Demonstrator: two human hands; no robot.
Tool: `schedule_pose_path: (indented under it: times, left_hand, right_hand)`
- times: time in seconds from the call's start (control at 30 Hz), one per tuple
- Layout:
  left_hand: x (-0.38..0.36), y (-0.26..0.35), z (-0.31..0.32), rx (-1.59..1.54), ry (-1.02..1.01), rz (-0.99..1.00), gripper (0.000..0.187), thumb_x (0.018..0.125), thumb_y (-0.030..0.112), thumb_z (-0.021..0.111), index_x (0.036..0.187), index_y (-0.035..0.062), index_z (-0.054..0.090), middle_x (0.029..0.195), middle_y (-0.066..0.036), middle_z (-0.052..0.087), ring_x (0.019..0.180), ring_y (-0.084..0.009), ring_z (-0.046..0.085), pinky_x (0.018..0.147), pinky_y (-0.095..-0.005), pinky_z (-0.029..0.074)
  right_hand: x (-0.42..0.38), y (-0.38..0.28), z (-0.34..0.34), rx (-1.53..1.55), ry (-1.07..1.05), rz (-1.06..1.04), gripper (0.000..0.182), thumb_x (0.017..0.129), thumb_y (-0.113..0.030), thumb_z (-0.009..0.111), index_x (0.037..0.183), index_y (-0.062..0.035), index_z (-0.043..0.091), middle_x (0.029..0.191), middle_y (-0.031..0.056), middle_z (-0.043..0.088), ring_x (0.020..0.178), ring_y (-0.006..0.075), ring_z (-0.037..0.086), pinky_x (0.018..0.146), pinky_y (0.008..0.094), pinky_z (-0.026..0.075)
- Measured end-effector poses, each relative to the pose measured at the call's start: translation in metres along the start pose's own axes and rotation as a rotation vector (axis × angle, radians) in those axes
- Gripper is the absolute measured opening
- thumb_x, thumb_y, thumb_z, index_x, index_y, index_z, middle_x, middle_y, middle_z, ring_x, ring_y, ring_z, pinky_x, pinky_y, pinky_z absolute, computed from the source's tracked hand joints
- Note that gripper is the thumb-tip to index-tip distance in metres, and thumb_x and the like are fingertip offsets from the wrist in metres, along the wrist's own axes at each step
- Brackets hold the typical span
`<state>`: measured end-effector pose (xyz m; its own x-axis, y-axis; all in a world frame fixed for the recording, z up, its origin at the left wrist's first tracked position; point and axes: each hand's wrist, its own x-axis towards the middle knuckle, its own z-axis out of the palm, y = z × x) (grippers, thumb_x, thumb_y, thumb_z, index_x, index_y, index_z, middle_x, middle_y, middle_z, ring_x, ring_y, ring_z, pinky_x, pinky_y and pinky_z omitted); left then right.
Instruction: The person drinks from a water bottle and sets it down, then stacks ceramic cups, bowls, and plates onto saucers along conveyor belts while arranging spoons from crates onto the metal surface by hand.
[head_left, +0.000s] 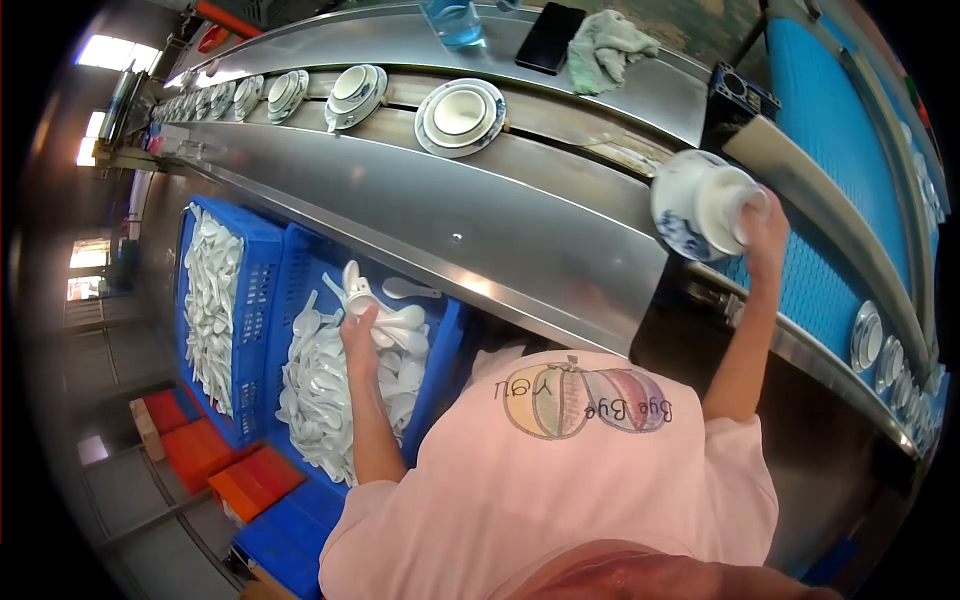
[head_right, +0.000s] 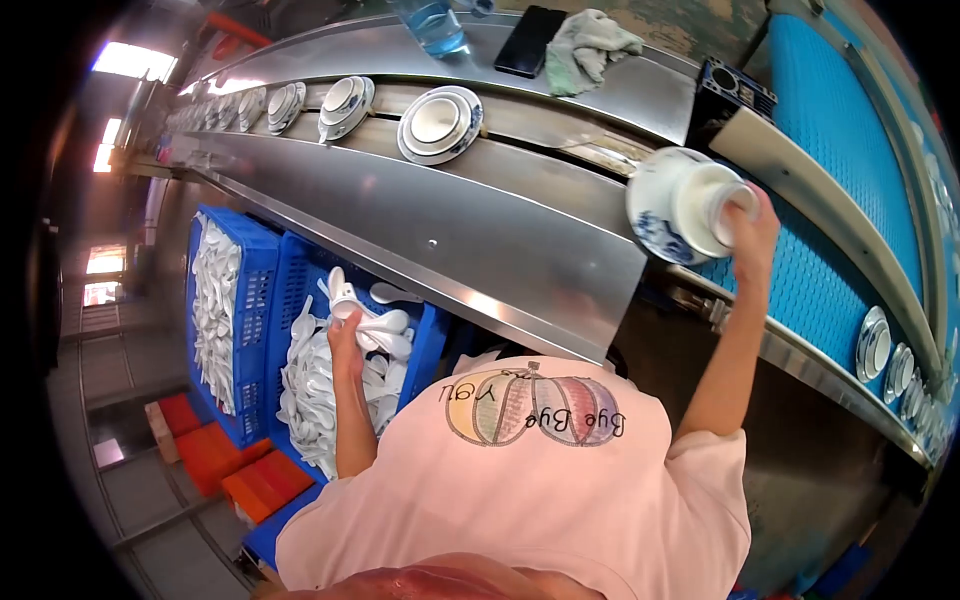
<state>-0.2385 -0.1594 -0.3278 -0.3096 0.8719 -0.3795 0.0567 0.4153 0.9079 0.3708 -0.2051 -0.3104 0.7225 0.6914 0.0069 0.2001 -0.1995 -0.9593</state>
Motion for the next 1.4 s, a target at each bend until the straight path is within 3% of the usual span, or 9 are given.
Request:
schedule_pose_path:
  times: [0.2,0.33,0.4,0.67,0.9,0.97,1.1,1.2,1.4]
  left_hand:
    - [0.037,0.043,-0.010,-0.438,-0.152,0.067,0.052,0.081,0.013,0.055,0.126,-0.0023,0.033,0.109,-0.021,0.054,0.096,-0.0310,0.057,0.086,-0.0429,0.047]
    - [0.092,0.083,0.015,-0.456,-0.123,0.204,0.050,0.077,0.014,0.061,0.118,-0.0054,0.041,0.100,-0.019,0.057,0.091,-0.0282,0.058,0.082,-0.0390,0.048]
    - [0.122,0.103,0.033,-0.421,-0.174,0.167,0.047,0.077,0.013,0.062,0.117,-0.0052,0.044,0.098,-0.017,0.059,0.088,-0.0247,0.060,0.078,-0.0353,0.049]
    - [0.231,0.134,0.114,-0.094,-0.024,0.268,0.037,0.063,0.000,0.071,0.095,-0.0086,0.055,0.088,-0.014,0.062,0.070,-0.0228,0.063,0.060,-0.0327,0.051]
    - [0.295,0.135,0.140,0.540,0.251,0.265,0.056,0.055,0.021,0.076,0.097,-0.0088,0.054,0.096,-0.024,0.060,0.088,-0.0340,0.061,0.080,-0.0371,0.048]
    - [0.290,0.141,0.143,0.549,0.288,0.219,0.054,0.056,0.019,0.073,0.098,-0.0086,0.054,0.100,-0.024,0.059,0.091,-0.0344,0.060,0.081,-0.0373,0.048]
    - [0.281,0.157,0.144,0.572,0.357,0.182,0.050,0.056,0.018,0.072,0.094,-0.0088,0.056,0.097,-0.024,0.060,0.086,-0.0336,0.062,0.076,-0.0371,0.050]
    - [0.292,0.155,0.138,0.428,0.373,0.205,0.046,0.056,0.018,0.072,0.090,-0.0087,0.058,0.094,-0.024,0.061,0.082,-0.0328,0.063,0.072,-0.0369,0.051]
    - [0.283,0.162,0.125,-0.043,0.314,0.215,0.039,0.058,0.006,0.068,0.093,-0.0102,0.058,0.088,-0.019,0.062,0.076,-0.0271,0.064,0.065,-0.0358,0.051]
  right_hand:
    - [0.034,0.003,0.148,-0.333,-0.395,-0.261,0.042,0.074,-0.013,0.054,0.113,0.0027,0.052,0.101,0.0215,0.060,0.093,0.0292,0.059,0.082,0.0346,0.044]
    - [0.003,-0.056,0.173,-0.101,-0.541,-0.044,0.037,0.084,-0.017,0.054,0.115,0.0015,0.051,0.096,0.0118,0.061,0.085,0.0174,0.057,0.077,0.0285,0.044]
    - [0.004,-0.054,0.159,-0.128,-0.457,-0.142,0.033,0.085,-0.016,0.055,0.115,-0.0014,0.053,0.095,0.0089,0.061,0.085,0.0133,0.055,0.076,0.0260,0.045]
    - [0.026,0.011,-0.026,-0.537,0.232,-0.304,0.027,0.084,-0.011,0.055,0.111,-0.0050,0.059,0.105,0.0116,0.062,0.094,0.0196,0.060,0.081,0.0294,0.046]
    - [0.013,0.048,-0.216,-1.299,0.780,-0.206,0.032,0.081,-0.017,0.049,0.109,-0.0045,0.061,0.102,0.0188,0.061,0.094,0.0341,0.057,0.086,0.0404,0.042]
    - [0.009,0.069,-0.257,-1.424,0.833,0.075,0.041,0.082,-0.032,0.049,0.107,-0.0006,0.060,0.105,0.0217,0.060,0.095,0.0367,0.056,0.087,0.0424,0.042]
    - [0.001,0.089,-0.280,-1.257,0.816,0.559,0.065,0.080,-0.055,0.047,0.103,0.0037,0.061,0.103,0.0266,0.059,0.096,0.0389,0.056,0.087,0.0432,0.042]
    - [0.010,0.109,-0.316,-1.073,0.778,0.600,0.075,0.078,-0.062,0.045,0.101,0.0079,0.060,0.103,0.0298,0.057,0.097,0.0407,0.056,0.086,0.0448,0.043]
    - [0.015,0.191,-0.390,-0.553,0.682,0.598,0.055,0.080,-0.034,0.057,0.119,0.0038,0.048,0.104,0.0207,0.056,0.092,0.0304,0.057,0.076,0.0409,0.048]
